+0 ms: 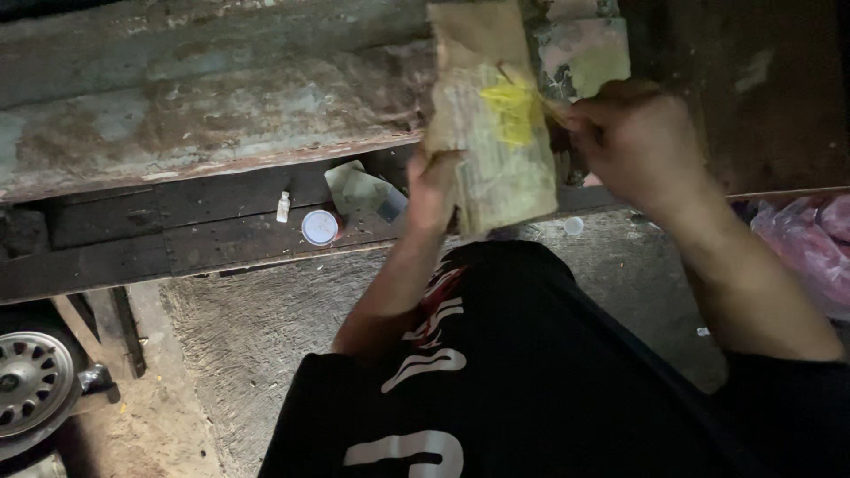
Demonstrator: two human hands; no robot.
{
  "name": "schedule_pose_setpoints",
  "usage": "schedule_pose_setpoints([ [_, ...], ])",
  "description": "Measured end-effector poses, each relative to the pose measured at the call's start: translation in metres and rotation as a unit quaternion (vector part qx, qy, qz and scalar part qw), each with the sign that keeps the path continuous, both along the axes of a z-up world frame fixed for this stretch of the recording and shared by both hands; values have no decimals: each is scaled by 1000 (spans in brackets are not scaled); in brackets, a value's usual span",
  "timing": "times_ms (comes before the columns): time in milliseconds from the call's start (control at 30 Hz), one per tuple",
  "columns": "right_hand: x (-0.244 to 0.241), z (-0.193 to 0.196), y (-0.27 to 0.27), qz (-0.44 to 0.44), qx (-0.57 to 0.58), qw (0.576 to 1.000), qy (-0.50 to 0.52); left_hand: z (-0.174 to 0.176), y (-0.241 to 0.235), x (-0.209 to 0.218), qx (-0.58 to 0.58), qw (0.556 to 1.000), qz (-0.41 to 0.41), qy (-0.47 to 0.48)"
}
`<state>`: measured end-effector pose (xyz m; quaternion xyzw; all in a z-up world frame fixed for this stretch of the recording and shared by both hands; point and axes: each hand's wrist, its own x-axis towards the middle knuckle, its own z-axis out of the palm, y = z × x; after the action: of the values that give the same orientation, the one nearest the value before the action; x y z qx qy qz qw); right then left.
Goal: The person holds a corrugated cardboard piece and repeatedly applies a yellow paste from a small packet onto its surface. The person spreads the paste across the cardboard using the packet as a tool, then sets the cardboard down on a workbench.
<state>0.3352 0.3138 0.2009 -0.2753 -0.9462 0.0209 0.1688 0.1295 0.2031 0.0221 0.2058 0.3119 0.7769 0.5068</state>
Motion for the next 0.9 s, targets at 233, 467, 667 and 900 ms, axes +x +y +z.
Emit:
schedule_pose_setpoints([
  [233, 28, 35, 12, 7, -93, 983, 156, 23, -11, -13, -12, 994, 18, 106],
  [467, 13, 30, 33, 59, -161, 969, 180, 29, -9, -11, -16, 995, -32, 91],
  [667, -10, 36, 36, 107, -124, 975, 152, 40, -8, -1, -31, 994, -70, 75],
  [900, 6, 24, 54, 86, -39, 969, 229, 33, -7, 13, -23, 993, -36, 111],
])
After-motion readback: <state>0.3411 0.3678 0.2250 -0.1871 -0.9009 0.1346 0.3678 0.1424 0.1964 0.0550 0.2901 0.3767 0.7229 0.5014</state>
